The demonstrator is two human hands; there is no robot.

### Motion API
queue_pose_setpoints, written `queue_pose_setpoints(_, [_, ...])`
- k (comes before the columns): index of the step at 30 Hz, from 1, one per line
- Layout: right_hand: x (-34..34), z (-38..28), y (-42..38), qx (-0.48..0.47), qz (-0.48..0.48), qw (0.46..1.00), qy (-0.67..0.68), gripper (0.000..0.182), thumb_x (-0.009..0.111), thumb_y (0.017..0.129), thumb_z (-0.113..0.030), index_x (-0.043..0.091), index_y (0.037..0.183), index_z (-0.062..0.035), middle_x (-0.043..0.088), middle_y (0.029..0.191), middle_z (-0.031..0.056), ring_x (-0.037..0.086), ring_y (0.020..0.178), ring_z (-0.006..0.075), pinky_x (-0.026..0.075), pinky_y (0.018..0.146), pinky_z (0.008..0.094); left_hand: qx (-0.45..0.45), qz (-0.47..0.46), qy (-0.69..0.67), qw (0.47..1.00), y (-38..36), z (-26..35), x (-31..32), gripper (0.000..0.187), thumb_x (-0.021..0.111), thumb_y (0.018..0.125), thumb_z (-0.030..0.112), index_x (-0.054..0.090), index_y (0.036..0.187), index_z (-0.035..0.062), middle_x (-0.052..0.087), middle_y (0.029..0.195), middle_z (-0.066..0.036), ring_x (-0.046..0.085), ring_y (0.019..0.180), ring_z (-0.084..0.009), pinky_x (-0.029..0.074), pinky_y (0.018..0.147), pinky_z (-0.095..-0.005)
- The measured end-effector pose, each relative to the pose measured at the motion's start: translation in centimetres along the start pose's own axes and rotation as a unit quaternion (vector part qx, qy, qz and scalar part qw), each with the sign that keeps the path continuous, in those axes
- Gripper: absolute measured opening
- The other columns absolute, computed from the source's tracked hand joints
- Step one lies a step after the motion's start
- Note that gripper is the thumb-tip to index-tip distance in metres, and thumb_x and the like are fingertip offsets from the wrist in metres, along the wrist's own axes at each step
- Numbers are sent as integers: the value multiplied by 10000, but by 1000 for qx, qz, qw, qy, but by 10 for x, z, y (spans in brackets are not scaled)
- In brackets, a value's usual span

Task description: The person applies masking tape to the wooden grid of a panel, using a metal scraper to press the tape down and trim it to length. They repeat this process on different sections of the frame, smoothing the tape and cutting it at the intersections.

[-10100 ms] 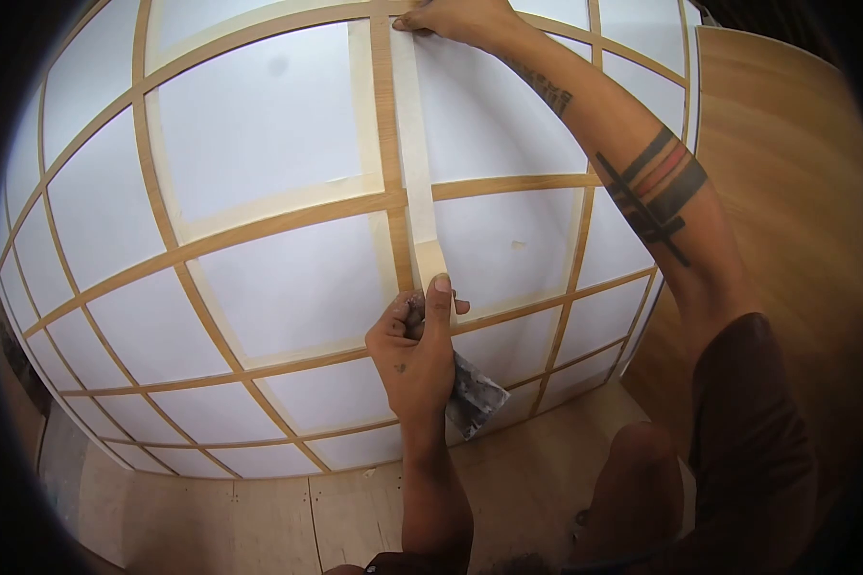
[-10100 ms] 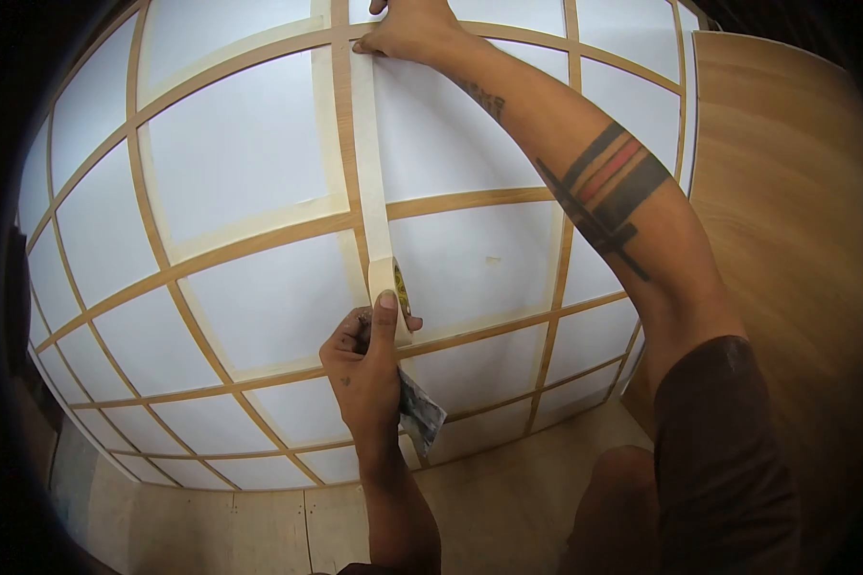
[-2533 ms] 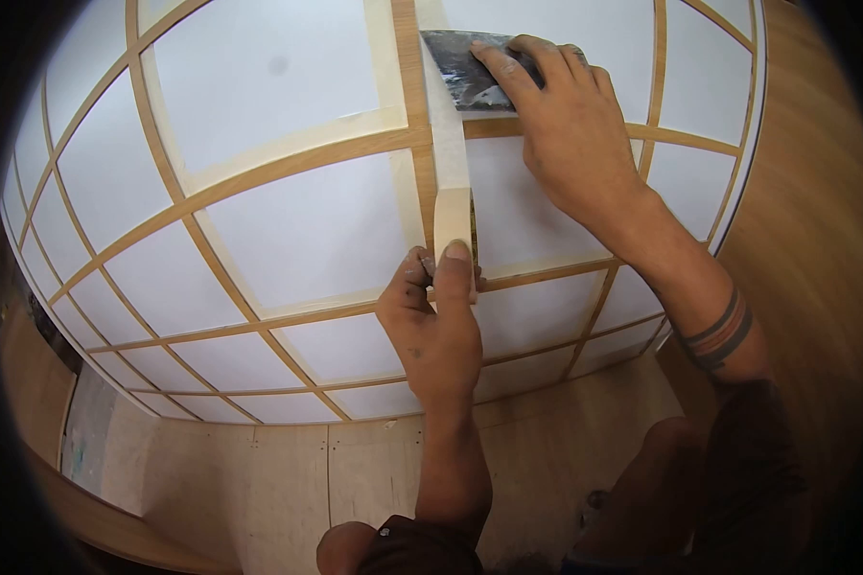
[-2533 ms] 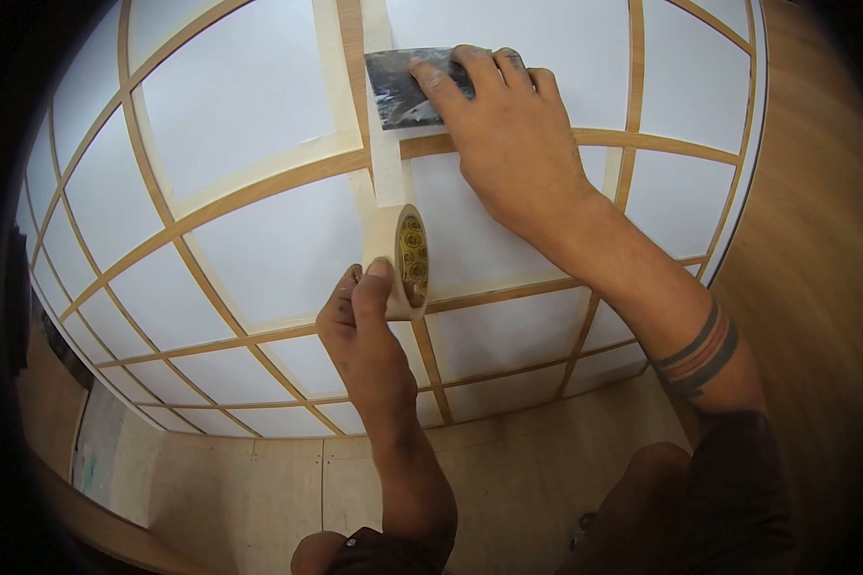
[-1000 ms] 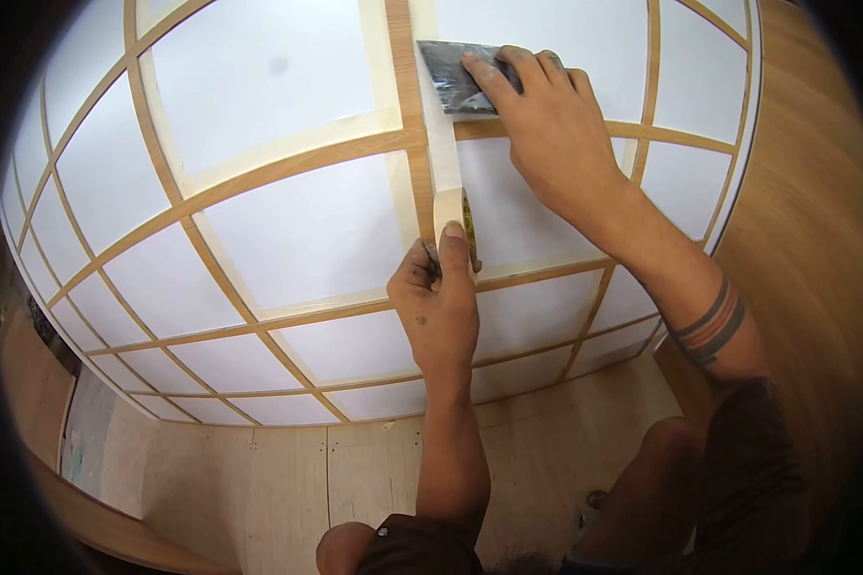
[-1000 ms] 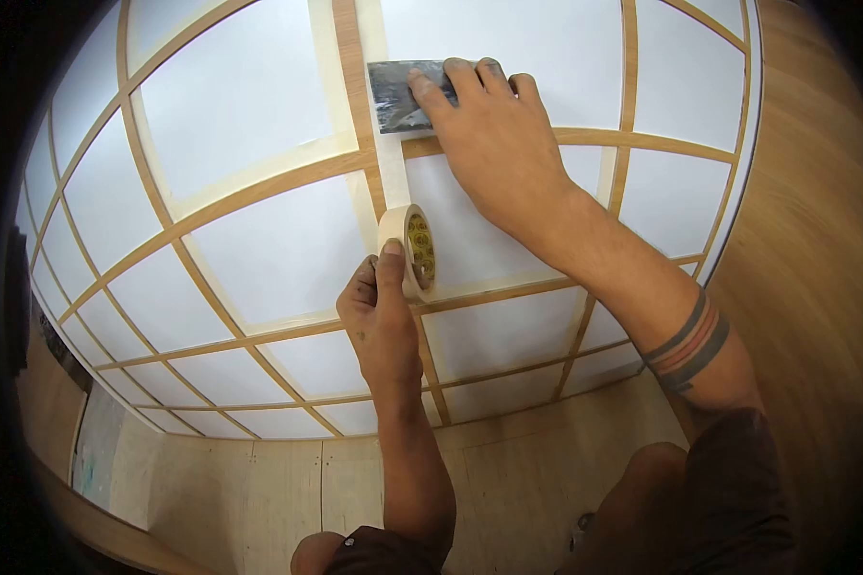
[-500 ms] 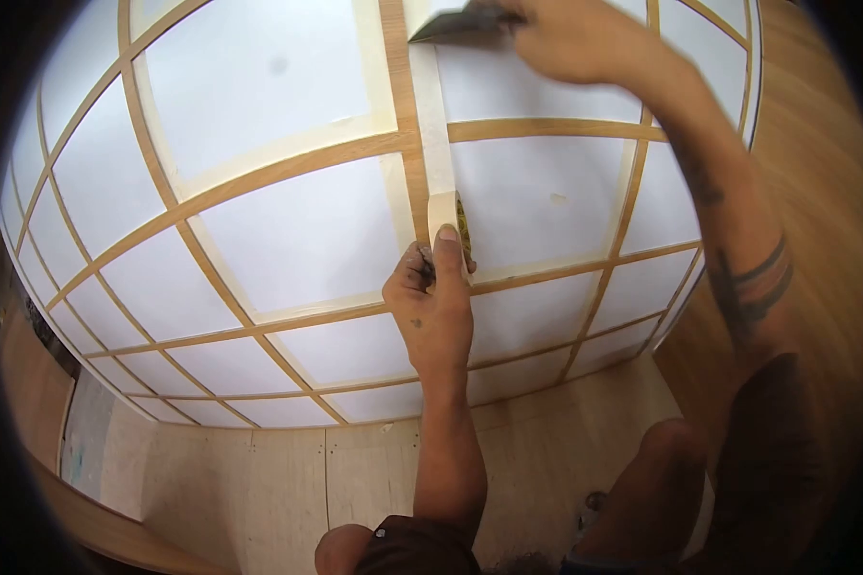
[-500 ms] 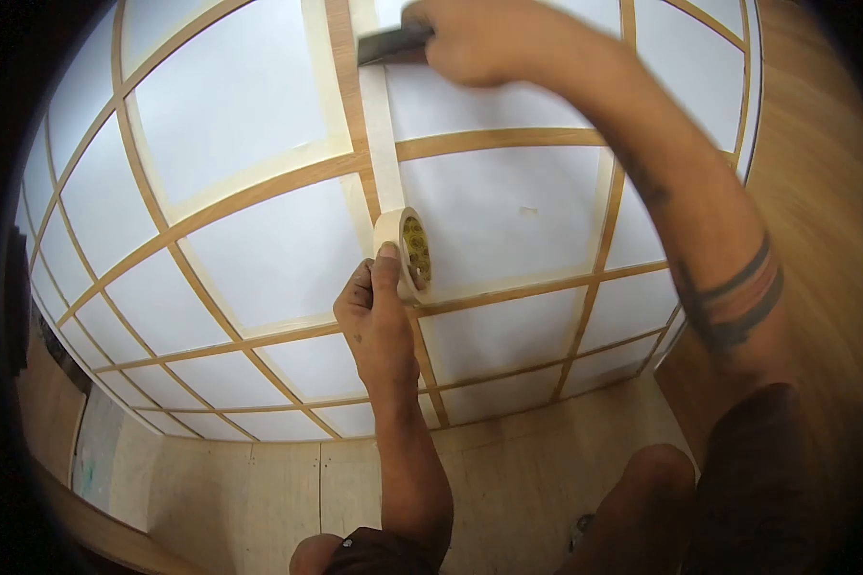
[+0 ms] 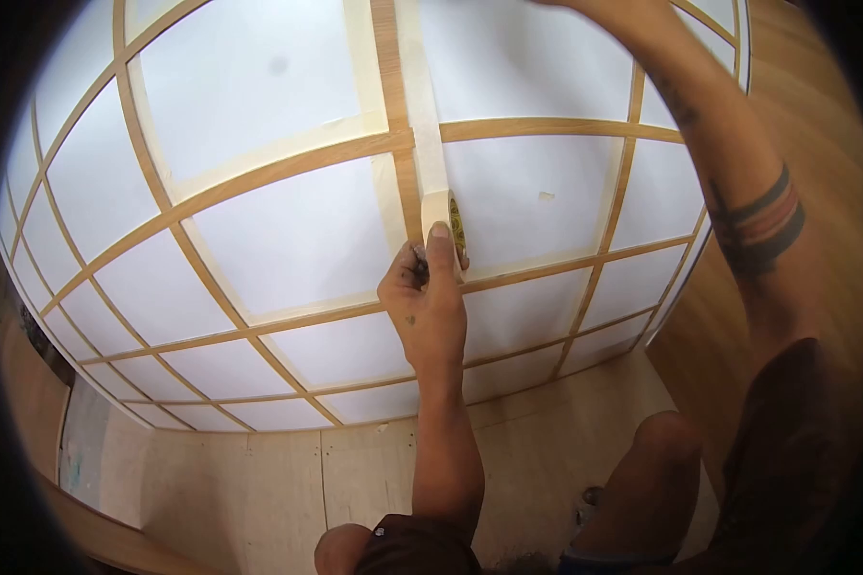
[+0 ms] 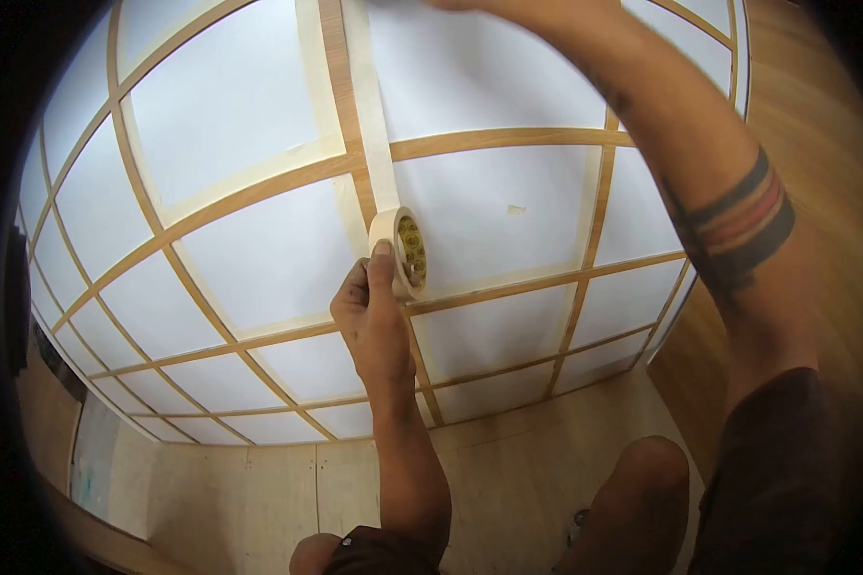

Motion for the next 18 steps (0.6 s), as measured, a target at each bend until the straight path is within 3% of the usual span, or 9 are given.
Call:
queue_pose_setpoints(1, [18, 3, -1, 43, -23, 998, -35, 422, 557, 906, -16, 680, 1309, -7, 746, 1086, 258, 725, 1018, 408, 568, 932, 506, -4, 0, 2, 1000, 0, 0, 0, 395, 681, 1049, 287, 614, 759, 28, 536, 700, 39, 403, 663, -50, 322, 594, -263])
queue_pose_setpoints(3, [43, -14, -31, -21, -82, 986, -146, 464, 544, 900, 8, 642, 1353, -8, 696, 1123, 236, 685, 997, 405, 560, 895, 509, -10, 3, 10, 1000, 0, 0, -1, 399, 682, 1050, 290, 610, 755, 30, 532, 696, 40, 403, 663, -51, 322, 596, -261])
queue_pose_setpoints(7, [66, -35, -78, -66, -66, 986, -137, 532, 532, 869, 49, 600, 1395, 4, 630, 1172, 222, 617, 1028, 400, 528, 908, 491, -11, 4, 18, 1000, -1, 0, 0, 403, 684, 1049, 294, 609, 753, 31, 536, 689, 41, 402, 655, -52, 326, 601, -261])
queue_pose_setpoints(9, [71, -37, -94, -103, 32, 981, -163, 632, 709, 800, 27, 597, 1414, -74, 641, 1198, 124, 621, 1122, 294, 506, 865, 419, -1, -2, 15, 1000, -1, -1, -1, 376, 684, 1037, 260, 609, 754, 24, 541, 696, 33, 424, 672, -61, 340, 610, -259])
queue_pose_setpoints(11, [72, -41, -105, -98, 16, 984, -150, 631, 712, 802, 30, 608, 1415, -73, 641, 1199, 123, 623, 1114, 288, 504, 869, 417, 9, -5, 13, 1000, -3, -4, -4, 350, 684, 1026, 227, 609, 755, 17, 546, 703, 25, 446, 690, -70, 354, 618, -257])
queue_pose_setpoints(13, [77, -43, -112, -93, 1, 985, -148, 644, 718, 808, 22, 606, 1435, -73, 640, 1203, 120, 624, 1113, 282, 502, 877, 405, 77, -23, -18, 997, -6, 0, -2, 259, 673, 983, 144, 610, 781, -5, 577, 740, -5, 500, 752, -98, 411, 673, -259])
queue_pose_setpoints(17, [79, -47, -119, -89, -8, 986, -141, 670, 728, 813, 12, 588, 1463, -70, 638, 1210, 122, 622, 1125, 280, 498, 880, 395, 84, -23, -13, 996, -10, 0, 1, 193, 620, 947, 105, 576, 774, 30, 564, 772, -3, 441, 762, -97, 369, 744, -271])
queue_pose_setpoints(18, [79, -48, -120, -88, -11, 986, -141, 665, 730, 817, 7, 586, 1462, -60, 637, 1210, 125, 621, 1131, 281, 498, 882, 391, 89, -12, -23, 996, -9, -3, -1, 191, 644, 949, 94, 581, 793, 3, 596, 784, -33, 496, 781, -116, 426, 769, -285])
Point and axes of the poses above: each hand's wrist, its own y-axis towards the middle knuckle, its own x-axis out of the palm, z = x × y, the point moved 8 cm from there along y, towards the middle knuckle
